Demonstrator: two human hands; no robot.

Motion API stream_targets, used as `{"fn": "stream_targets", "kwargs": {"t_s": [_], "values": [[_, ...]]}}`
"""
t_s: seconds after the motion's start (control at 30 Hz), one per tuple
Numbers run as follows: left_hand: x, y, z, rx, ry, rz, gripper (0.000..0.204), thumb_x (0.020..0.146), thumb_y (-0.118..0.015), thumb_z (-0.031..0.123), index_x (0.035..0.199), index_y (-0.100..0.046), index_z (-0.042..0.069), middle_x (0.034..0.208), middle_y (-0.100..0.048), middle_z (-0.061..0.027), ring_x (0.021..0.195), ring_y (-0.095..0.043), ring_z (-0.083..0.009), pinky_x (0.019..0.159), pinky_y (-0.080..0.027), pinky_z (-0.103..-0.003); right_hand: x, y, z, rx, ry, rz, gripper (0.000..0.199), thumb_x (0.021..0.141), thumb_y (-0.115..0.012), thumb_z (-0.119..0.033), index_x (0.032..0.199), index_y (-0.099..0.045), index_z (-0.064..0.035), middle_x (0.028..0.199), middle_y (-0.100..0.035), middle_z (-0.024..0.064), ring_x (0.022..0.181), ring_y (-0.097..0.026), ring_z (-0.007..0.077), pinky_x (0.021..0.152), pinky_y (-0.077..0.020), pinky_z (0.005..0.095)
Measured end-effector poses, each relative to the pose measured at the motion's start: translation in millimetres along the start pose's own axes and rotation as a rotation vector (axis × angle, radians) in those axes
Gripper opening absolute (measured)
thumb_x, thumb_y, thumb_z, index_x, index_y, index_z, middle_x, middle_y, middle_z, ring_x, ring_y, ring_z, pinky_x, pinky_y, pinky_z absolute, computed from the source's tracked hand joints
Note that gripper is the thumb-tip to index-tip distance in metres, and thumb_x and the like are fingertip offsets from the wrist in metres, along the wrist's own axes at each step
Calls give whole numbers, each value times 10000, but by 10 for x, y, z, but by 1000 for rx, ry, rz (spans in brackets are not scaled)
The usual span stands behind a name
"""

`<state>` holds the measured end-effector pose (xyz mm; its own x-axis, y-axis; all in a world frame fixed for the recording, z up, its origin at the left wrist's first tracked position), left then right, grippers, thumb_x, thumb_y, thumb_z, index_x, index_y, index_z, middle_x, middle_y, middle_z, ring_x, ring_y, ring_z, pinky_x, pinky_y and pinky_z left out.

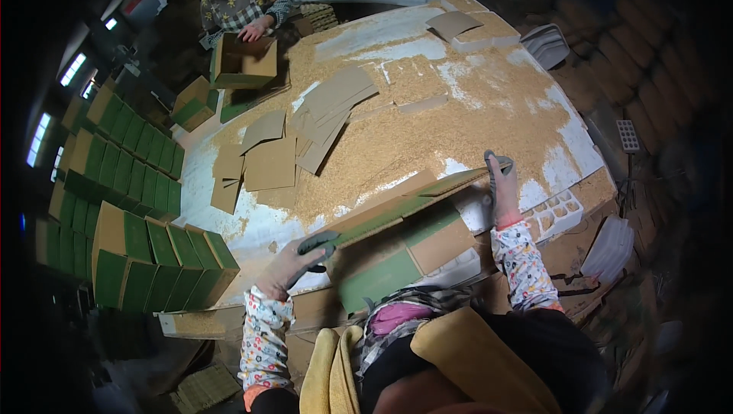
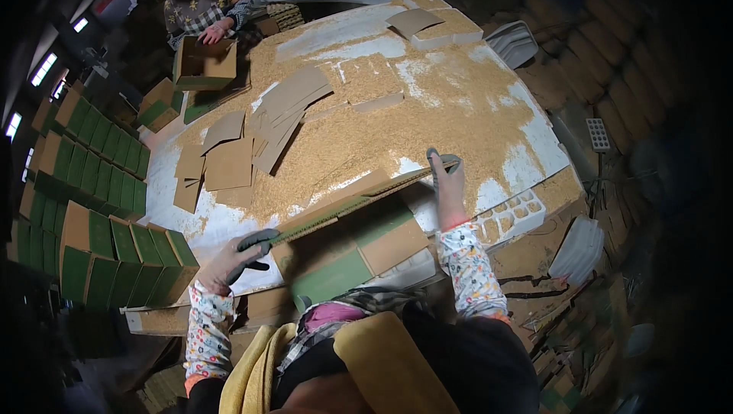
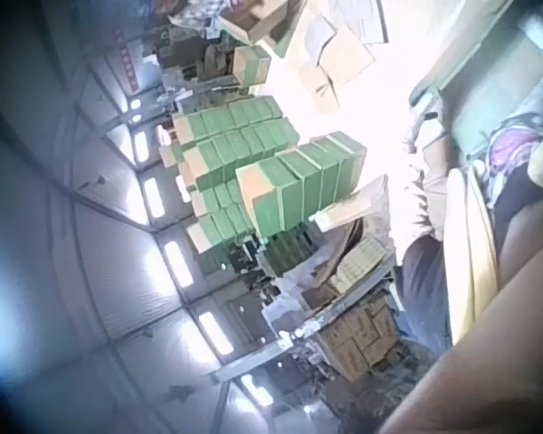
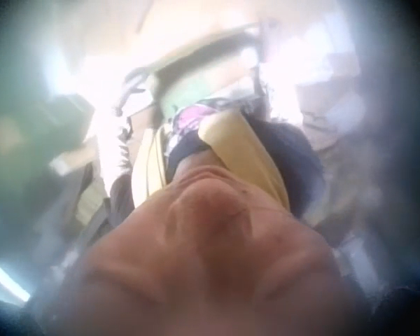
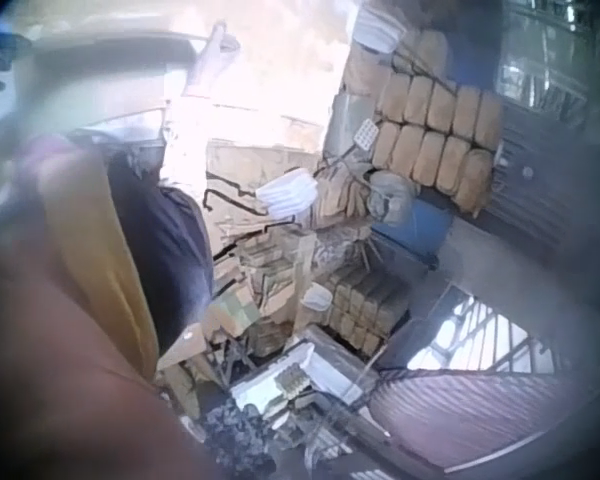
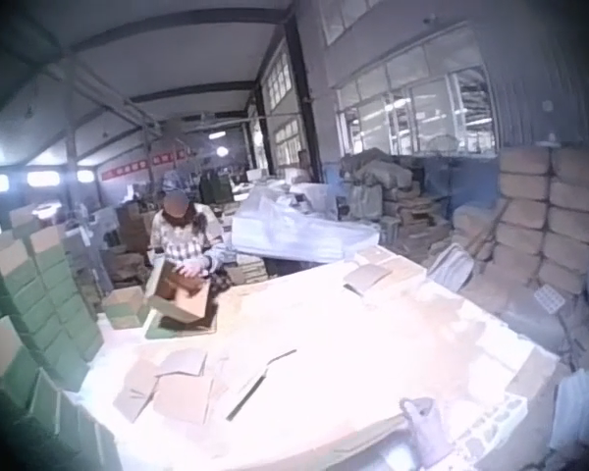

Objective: The person folds cardboard flats into boxes, inserts a foam tray into each, and stacks the completed boxes.

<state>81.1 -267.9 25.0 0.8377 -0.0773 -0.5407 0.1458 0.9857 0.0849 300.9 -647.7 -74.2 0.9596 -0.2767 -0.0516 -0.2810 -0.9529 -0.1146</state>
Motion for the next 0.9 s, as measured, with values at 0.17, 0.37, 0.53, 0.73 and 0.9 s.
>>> {"fn": "stream_targets", "kwargs": {"t_s": [0.17,0.37,0.53,0.73,0.9], "values": [[526,564,-168,77,-202,468,311,897,-659,304,882,-666,-7,705,-633,-68,602,-658,-178,487,-486,-258,-190,-374,-300,-78,160,-258,460,784,-787,-247,1075,-520,-11,937,-606,71,803,-579,154,726,-483,285],[612,-1038,481,1400,-59,15,708,942,-381,616,901,-702,-14,819,-688,-156,845,-669,-252,825,-512,-379,49,-753,281,-71,17,-499,786,768,-783,-318,1318,-370,61,1250,-525,219,1146,-538,283,974,-429,352],[547,-824,-355,526,-352,-551,667,978,-377,552,1299,-524,-13,1349,-504,-201,1259,-461,-293,1097,-322,-353,-146,-965,470,-994,412,-525,1158,654,-762,-606,1427,-229,71,1401,-355,299,1347,-311,408,1109,-266,442],[69,-926,95,644,-584,424,760,852,-604,468,1394,-379,-15,1406,-381,-245,1247,-434,-384,1101,-301,-461,468,-955,893,-487,165,-740,875,648,-885,-259,1298,-386,50,1187,-591,185,1088,-593,250,951,-477,346],[510,-1203,218,1508,-563,-33,462,741,-721,303,1100,-619,30,1030,-639,-135,1128,-531,-292,1071,-310,-475,685,-1203,761,-366,-72,-760,603,768,-793,-315,1198,-544,27,1079,-654,109,963,-622,183,857,-507,309]]}}
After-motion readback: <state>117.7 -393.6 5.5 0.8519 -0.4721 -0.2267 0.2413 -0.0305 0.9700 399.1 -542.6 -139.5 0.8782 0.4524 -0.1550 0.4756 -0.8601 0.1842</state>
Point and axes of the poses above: each hand's wrist, its own x-axis towards the middle knuckle, its own y-axis out of the back of the hand, z = x × y, the point moved 1 cm from there along x, towards the middle knuckle
